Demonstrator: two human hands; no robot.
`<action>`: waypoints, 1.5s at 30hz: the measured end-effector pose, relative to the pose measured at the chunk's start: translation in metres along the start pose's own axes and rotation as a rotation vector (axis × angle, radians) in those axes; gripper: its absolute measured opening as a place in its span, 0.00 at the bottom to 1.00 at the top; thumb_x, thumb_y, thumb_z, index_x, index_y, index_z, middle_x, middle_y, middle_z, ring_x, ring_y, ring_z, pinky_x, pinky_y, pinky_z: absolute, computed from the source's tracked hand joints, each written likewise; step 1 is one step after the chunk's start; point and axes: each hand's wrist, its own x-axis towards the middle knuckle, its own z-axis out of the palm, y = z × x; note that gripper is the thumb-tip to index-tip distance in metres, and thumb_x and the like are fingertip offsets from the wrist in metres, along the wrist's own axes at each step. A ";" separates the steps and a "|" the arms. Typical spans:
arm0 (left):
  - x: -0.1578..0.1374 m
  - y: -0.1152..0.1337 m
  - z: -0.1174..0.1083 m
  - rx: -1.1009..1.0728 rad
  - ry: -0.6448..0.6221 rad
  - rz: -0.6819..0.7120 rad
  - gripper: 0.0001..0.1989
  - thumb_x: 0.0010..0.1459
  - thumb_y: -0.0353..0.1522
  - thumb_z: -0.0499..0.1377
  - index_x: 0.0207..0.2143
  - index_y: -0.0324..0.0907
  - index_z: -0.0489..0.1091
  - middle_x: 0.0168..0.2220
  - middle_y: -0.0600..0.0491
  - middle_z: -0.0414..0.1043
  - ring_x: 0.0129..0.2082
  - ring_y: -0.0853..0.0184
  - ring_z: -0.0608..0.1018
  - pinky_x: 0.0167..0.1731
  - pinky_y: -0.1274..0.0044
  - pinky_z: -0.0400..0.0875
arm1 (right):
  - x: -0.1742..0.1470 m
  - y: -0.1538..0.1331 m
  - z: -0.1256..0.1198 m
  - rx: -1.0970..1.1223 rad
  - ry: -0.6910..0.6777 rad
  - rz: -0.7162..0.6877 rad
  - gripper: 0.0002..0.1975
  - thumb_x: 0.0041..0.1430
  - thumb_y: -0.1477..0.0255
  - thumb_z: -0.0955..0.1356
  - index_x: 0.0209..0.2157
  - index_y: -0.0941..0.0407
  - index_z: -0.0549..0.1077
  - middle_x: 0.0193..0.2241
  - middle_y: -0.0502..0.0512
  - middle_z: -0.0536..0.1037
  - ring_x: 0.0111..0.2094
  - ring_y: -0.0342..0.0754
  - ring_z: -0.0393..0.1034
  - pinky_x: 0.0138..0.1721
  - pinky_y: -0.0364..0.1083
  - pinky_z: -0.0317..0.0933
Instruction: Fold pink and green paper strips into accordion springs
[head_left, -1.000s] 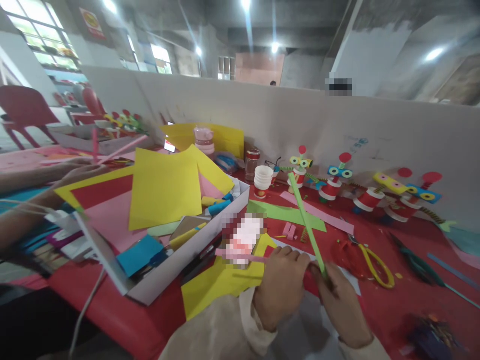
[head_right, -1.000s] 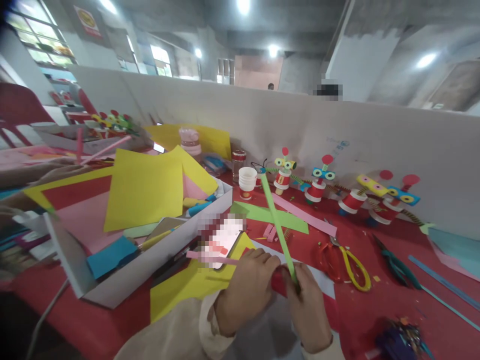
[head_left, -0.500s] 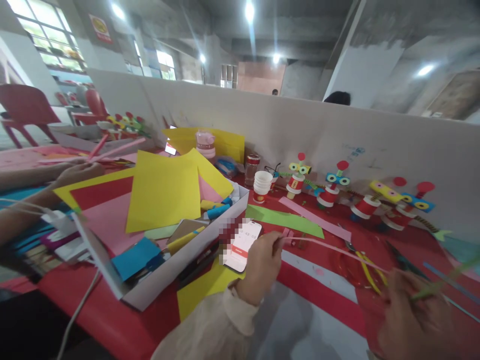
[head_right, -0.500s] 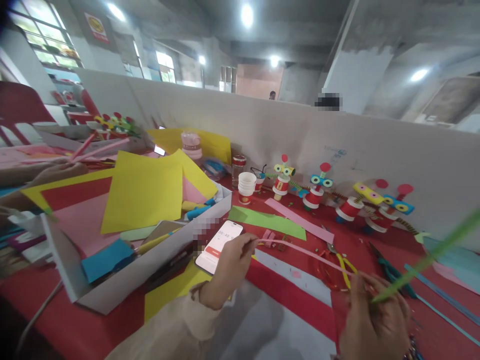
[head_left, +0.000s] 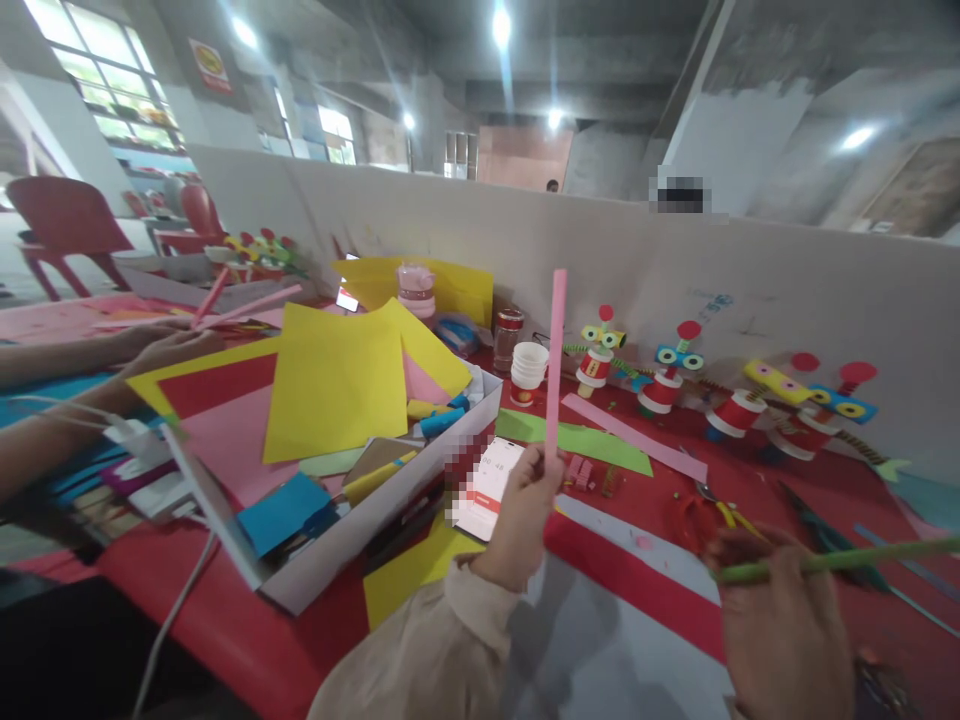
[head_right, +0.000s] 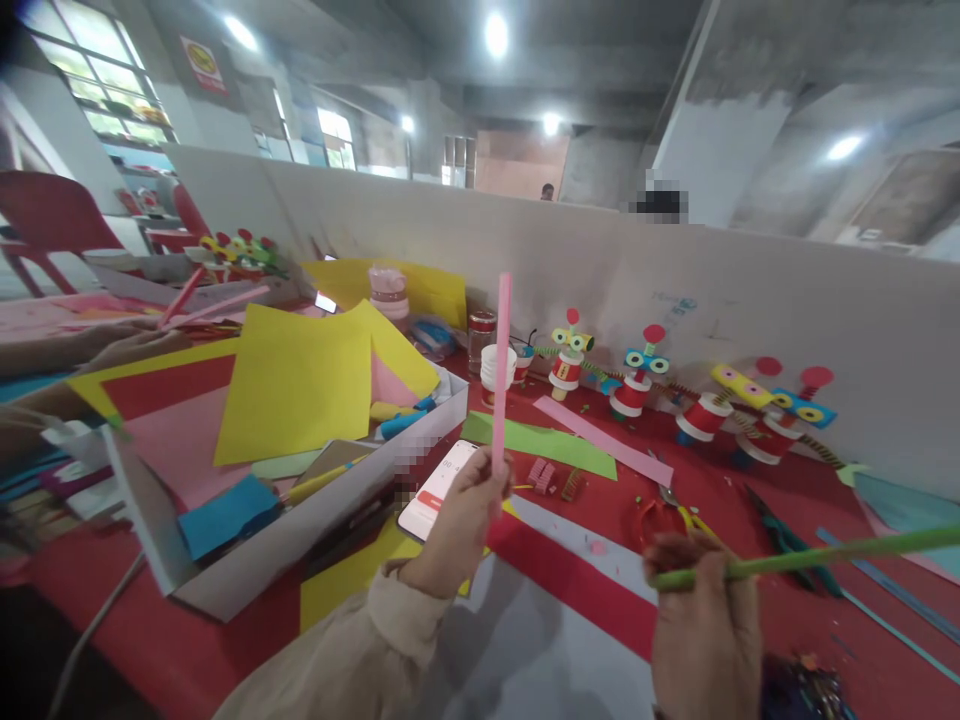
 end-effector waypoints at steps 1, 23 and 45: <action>-0.003 -0.002 0.004 -0.062 -0.074 -0.016 0.09 0.50 0.36 0.59 0.28 0.41 0.64 0.23 0.57 0.61 0.23 0.74 0.63 0.23 0.80 0.55 | -0.005 0.000 0.009 0.025 -0.041 0.019 0.16 0.57 0.54 0.58 0.35 0.49 0.67 0.26 0.54 0.73 0.25 0.49 0.68 0.25 0.49 0.63; 0.024 0.004 -0.022 -0.144 0.085 0.018 0.12 0.39 0.33 0.67 0.27 0.37 0.70 0.19 0.60 0.58 0.16 0.79 0.58 0.14 0.82 0.45 | 0.015 -0.028 -0.039 -0.415 -0.323 -0.107 0.11 0.52 0.63 0.65 0.24 0.54 0.73 0.20 0.52 0.74 0.23 0.46 0.66 0.24 0.43 0.57; 0.009 -0.002 -0.007 -0.117 -0.075 -0.013 0.12 0.47 0.35 0.63 0.34 0.40 0.71 0.23 0.58 0.61 0.21 0.77 0.62 0.20 0.83 0.54 | -0.018 -0.004 0.070 -0.194 -0.407 -0.035 0.12 0.58 0.65 0.61 0.24 0.54 0.68 0.15 0.47 0.65 0.18 0.44 0.59 0.23 0.43 0.50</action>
